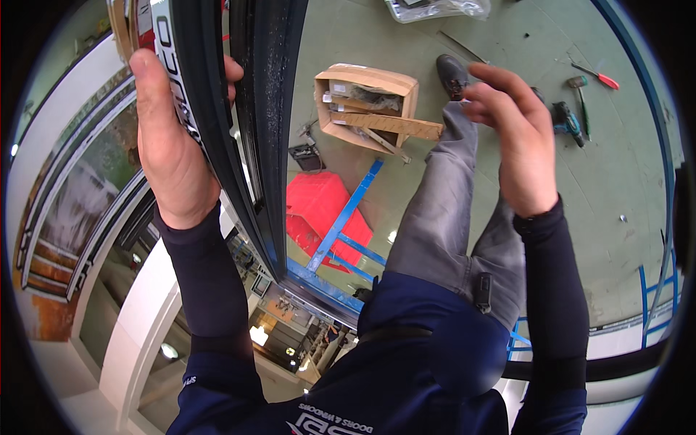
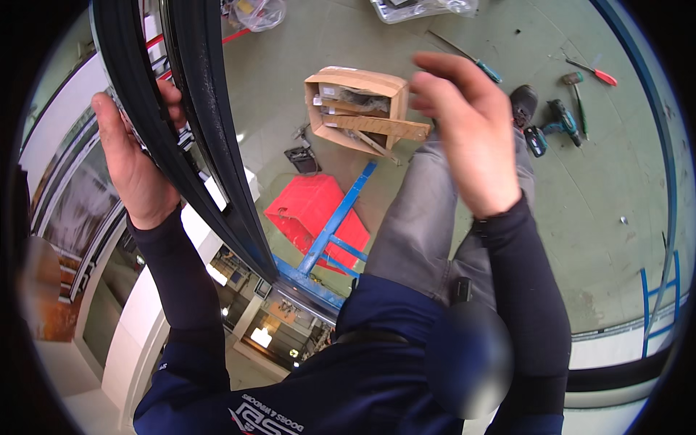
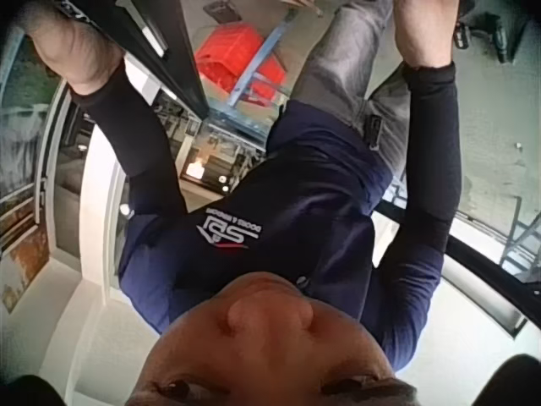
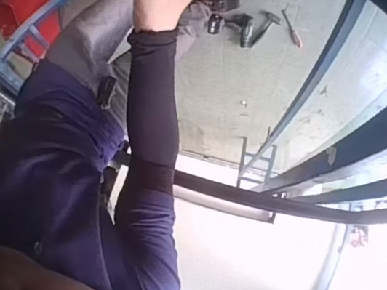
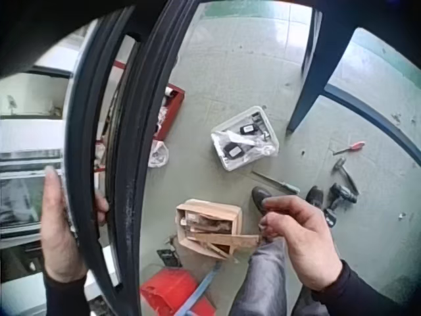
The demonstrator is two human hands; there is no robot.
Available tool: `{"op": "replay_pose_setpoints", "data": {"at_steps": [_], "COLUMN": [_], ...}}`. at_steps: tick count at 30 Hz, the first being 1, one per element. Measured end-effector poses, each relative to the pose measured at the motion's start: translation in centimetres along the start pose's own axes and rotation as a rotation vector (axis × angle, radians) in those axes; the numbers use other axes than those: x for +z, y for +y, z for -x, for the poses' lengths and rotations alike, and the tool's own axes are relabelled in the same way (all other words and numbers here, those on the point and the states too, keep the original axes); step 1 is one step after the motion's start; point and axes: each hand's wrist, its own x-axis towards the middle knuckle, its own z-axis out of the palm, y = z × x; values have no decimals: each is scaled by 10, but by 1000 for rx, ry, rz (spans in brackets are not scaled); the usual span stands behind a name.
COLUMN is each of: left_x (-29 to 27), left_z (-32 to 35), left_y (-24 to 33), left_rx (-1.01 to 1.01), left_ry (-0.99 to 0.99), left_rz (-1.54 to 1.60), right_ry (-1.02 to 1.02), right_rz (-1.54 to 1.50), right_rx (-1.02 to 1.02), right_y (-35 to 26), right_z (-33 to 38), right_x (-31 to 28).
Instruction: The recorder and an assistant work together to assemble and secure components of a metal and glass door frame using various tools.
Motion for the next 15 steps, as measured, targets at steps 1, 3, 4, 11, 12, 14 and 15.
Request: {"op": "replay_pose_setpoints", "data": {"at_steps": [1, 3, 4, 11, 12, 14, 15], "left_x": [3, 0, 1, -21, -28, -42, -37], "left_z": [0, 2, -1, 3, 1, 3, 2], "left_y": [1, 1, -2, -10, -13, -7, -15], "left_rx": [-26, -47, -57, -91, -122, -112, -101], "left_ry": [44, 45, 27, -103, -195, -217, -123], "left_rz": [-43, -31, 14, 44, 65, 46, 30], "right_ry": [15, 24, 41, 143, 152, 206, 235], "right_rz": [-23, 57, 106, 394, 432, 473, 563], "right_rx": [32, 116, 145, 282, 275, 359, 385], "right_y": [12, 29, 39, 140, 158, 187, 200], "right_z": [-3, -5, -8, -20, -22, -37, -42], "right_x": [-16, -42, -58, -172, -189, -206, -230]}}
